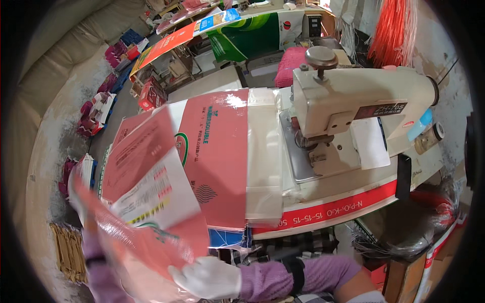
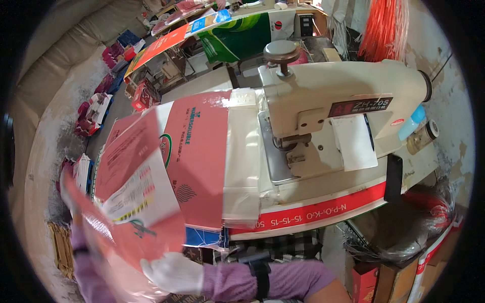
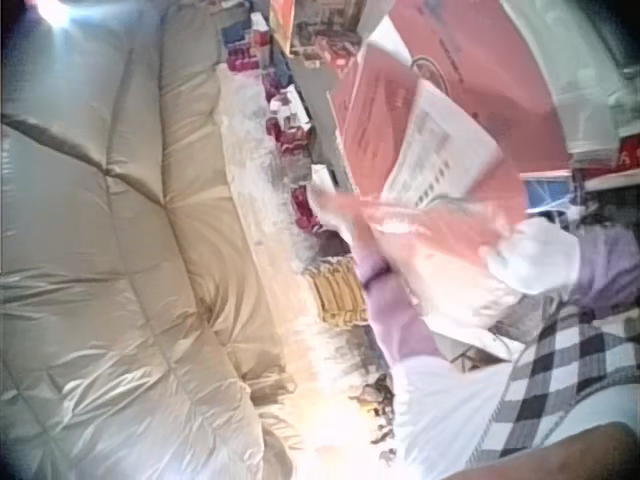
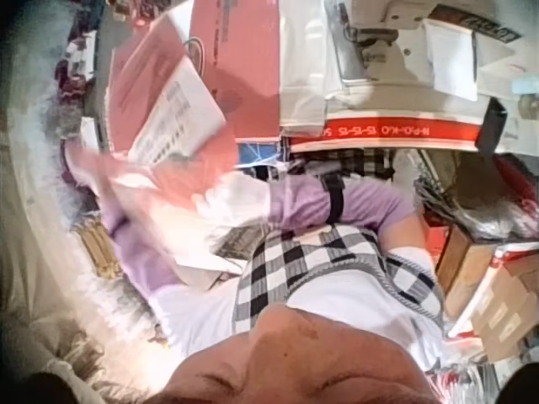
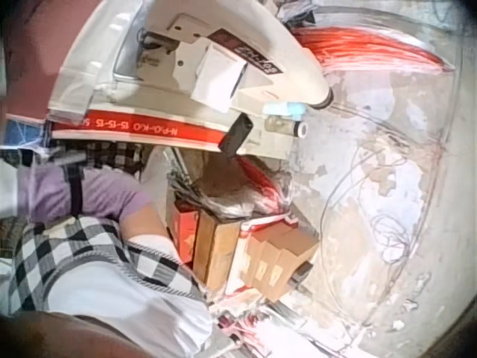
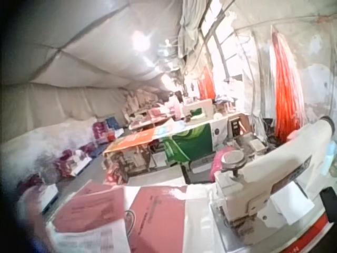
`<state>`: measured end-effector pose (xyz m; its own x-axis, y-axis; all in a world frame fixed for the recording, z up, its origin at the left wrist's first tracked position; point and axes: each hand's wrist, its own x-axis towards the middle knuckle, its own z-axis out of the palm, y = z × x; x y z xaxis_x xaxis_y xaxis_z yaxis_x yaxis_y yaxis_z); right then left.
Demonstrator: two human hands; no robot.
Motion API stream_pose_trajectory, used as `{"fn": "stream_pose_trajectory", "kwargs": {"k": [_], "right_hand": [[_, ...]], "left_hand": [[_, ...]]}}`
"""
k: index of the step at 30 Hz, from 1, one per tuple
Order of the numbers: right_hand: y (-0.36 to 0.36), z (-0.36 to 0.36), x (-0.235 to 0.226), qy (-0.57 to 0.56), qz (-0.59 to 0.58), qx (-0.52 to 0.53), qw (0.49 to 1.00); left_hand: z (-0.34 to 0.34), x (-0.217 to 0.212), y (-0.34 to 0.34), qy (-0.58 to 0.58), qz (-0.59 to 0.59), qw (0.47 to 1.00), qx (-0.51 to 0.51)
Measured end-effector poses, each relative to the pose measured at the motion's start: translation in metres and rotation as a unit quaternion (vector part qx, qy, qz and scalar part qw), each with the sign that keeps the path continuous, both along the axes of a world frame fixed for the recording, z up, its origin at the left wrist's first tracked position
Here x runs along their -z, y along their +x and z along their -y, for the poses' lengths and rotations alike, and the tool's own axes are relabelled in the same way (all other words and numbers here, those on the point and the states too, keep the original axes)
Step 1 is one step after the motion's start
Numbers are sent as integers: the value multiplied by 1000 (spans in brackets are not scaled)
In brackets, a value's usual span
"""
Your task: Using an industrial sewing machine to sew large plastic or composite bags.
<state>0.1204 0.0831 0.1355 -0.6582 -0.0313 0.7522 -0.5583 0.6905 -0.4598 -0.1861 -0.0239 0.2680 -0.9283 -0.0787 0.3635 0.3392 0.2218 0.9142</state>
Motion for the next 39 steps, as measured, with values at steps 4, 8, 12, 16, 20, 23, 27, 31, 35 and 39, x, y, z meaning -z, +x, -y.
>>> {"fn": "stream_pose_trajectory", "kwargs": {"k": [4, 8, 12, 16, 20, 23, 27, 31, 35, 39], "right_hand": [[73, -107, 72, -318, 227, 163, 906], [201, -106, 166, -446, 252, 383, 769], [263, -95, 106, -177, 245, 431, 850], [271, -119, 142, -70, 436, 422, 792], [293, -80, 146, -552, 342, 310, 694], [280, -79, 137, -469, 372, 330, 730], [223, -113, 135, -307, 404, 353, 786], [137, -143, 127, -381, 229, 369, 816], [71, -189, 132, -338, 260, 390, 816], [64, -207, 157, -643, 75, 262, 715]], "left_hand": [[-175, 54, -57, -596, -408, 669, 173], [-335, 163, 65, -322, -416, 698, 486], [-373, 222, 92, -350, -266, 689, 575], [-377, 246, 132, -645, -436, 516, 358], [-355, 216, 133, -527, -434, 491, 542], [-354, 218, 127, -559, -461, 498, 477], [-334, 157, 221, -701, -405, 400, 431], [-275, 166, 168, -646, -437, 363, 509], [-246, 116, 90, -702, -389, 380, 460], [-216, 38, 177, -716, -48, 403, 567]]}}
